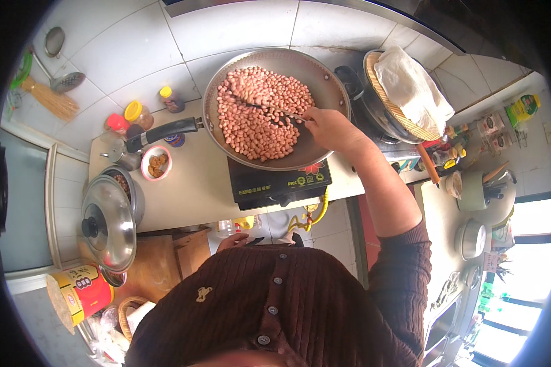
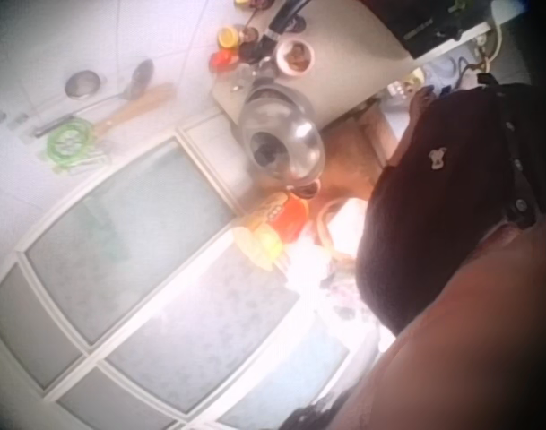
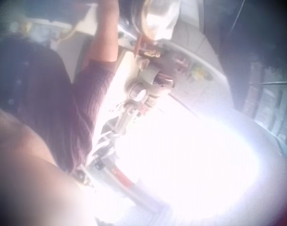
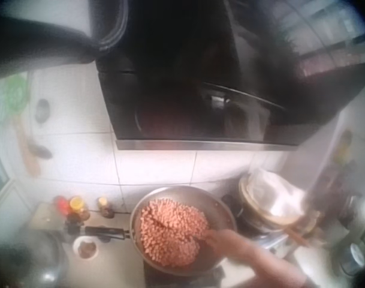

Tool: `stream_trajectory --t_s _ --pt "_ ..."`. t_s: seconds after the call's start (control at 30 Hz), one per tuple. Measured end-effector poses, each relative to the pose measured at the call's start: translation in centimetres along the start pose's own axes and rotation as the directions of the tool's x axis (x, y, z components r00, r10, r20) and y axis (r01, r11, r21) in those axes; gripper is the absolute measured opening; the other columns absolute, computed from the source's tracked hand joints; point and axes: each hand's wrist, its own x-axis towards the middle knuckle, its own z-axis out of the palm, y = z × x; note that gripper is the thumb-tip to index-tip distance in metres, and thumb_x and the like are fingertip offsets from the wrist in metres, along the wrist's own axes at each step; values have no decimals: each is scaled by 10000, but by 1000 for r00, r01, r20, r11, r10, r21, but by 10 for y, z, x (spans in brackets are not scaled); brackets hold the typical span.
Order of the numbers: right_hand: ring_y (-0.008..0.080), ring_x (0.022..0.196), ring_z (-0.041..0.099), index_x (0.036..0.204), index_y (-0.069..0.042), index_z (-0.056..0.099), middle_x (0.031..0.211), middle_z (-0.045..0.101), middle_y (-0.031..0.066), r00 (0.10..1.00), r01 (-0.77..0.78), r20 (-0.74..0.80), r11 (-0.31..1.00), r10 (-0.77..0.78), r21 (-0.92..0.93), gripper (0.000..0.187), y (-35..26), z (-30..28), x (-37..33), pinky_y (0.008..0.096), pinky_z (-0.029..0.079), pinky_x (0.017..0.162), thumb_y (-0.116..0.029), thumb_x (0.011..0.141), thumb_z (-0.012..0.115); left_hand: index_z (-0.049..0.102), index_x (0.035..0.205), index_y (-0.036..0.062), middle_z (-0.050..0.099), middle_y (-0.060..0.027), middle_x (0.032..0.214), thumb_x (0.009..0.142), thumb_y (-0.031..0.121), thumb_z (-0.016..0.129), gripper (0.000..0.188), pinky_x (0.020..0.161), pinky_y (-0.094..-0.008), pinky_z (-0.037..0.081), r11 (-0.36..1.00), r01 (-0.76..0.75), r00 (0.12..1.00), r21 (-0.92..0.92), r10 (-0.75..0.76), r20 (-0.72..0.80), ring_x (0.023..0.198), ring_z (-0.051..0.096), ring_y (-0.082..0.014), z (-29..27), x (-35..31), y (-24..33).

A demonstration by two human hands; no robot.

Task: The person stirs a large quantity of peanuts in a wok on a portable gas stove using a metal spatula. They occasionally pause to touch the peanuts with their hand to check the cooking progress.

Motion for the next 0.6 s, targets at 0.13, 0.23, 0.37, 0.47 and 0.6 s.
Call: stream_trajectory --t_s 0.13,0.23,0.37,0.47,0.6 --pt "174 547 624 1268 -25 530 650 588 66 859 -492 325 811 395 315 330 -1 -26 -24 307 504 504 -206 1006 446 608 1260 47 670 -99 1153 964 226 607 345 853 -305 516 998 2 1000 56 -1 -16 996 656 -202 0 1 1" --pt "126 469 574 1271 -38 533 631 560 31 818 -566 349 747 457 348 330 -3 -45 -43 252 480 427 -210 1012 425 624 1244 80 690 -123 1127 942 252 618 347 851 -322 526 999 -17 1000 51 18 -24 986 682 -231 0 6 -4" --pt "104 441 548 1316 -59 524 626 557 23 773 -633 330 686 541 359 345 -9 -69 -76 244 467 411 -170 995 465 621 1247 75 692 -120 1116 944 263 609 357 845 -323 528 997 -36 999 63 37 -3 983 684 -230 -2 13 -13" --pt "83 417 503 1341 -65 513 624 550 8 804 -591 300 636 513 495 391 -15 -76 -87 229 420 392 -135 958 537 619 1248 68 691 -116 1114 947 260 604 357 845 -328 531 998 -38 999 52 38 -3 983 684 -230 -3 13 -15" --pt "58 429 473 1369 -82 503 631 541 -9 892 -450 217 746 395 491 478 -17 -56 -57 217 373 390 -114 903 607 619 1243 61 683 -117 1126 952 251 600 348 847 -335 534 993 -100 995 58 100 -8 975 685 -232 -4 7 -8"
